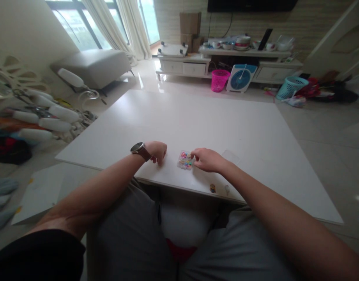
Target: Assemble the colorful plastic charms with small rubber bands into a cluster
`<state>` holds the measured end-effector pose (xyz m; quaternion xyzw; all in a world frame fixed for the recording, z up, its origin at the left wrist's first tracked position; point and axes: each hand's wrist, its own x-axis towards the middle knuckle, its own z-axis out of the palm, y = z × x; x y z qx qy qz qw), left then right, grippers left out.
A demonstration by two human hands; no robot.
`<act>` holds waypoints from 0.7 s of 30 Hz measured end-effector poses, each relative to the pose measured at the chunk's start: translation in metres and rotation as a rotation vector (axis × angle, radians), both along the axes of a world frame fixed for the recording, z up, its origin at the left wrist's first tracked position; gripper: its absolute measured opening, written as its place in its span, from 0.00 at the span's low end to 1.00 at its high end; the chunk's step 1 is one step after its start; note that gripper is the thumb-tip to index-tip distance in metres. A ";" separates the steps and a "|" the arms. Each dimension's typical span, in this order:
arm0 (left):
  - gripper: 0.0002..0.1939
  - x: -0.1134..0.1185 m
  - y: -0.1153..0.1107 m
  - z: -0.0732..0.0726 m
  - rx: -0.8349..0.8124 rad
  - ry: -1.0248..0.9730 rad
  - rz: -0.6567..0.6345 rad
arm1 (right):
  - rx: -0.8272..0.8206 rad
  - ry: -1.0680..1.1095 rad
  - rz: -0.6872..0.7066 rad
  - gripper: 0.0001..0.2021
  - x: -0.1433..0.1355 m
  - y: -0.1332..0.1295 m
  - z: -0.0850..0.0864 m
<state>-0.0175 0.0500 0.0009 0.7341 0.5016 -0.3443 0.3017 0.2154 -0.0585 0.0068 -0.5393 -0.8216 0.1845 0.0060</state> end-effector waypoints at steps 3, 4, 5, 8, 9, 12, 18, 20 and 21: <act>0.10 0.009 -0.006 -0.003 0.002 0.018 -0.053 | 0.031 0.040 -0.028 0.13 0.006 0.003 0.003; 0.09 0.012 -0.008 -0.004 -0.002 0.016 -0.077 | 0.042 0.053 -0.038 0.12 0.008 0.003 0.005; 0.09 0.013 -0.010 -0.005 -0.007 0.013 -0.097 | 0.051 0.063 -0.049 0.12 0.011 0.004 0.007; 0.09 0.015 -0.010 -0.005 0.018 -0.020 -0.138 | 0.068 0.080 -0.083 0.10 0.018 0.005 0.011; 0.09 0.014 -0.009 -0.004 0.061 -0.066 -0.162 | 0.073 0.084 -0.094 0.10 0.021 0.005 0.012; 0.11 0.014 -0.005 0.001 0.247 -0.371 -0.254 | 0.089 0.095 -0.121 0.10 0.026 0.006 0.014; 0.09 0.030 -0.018 0.009 0.252 -0.896 -0.327 | 0.083 0.119 -0.130 0.09 0.033 0.009 0.014; 0.09 0.038 -0.027 0.008 0.241 -0.961 -0.345 | 0.074 0.115 -0.129 0.09 0.035 0.010 0.013; 0.09 0.042 -0.030 0.008 0.243 -0.979 -0.353 | 0.072 0.113 -0.128 0.09 0.035 0.010 0.012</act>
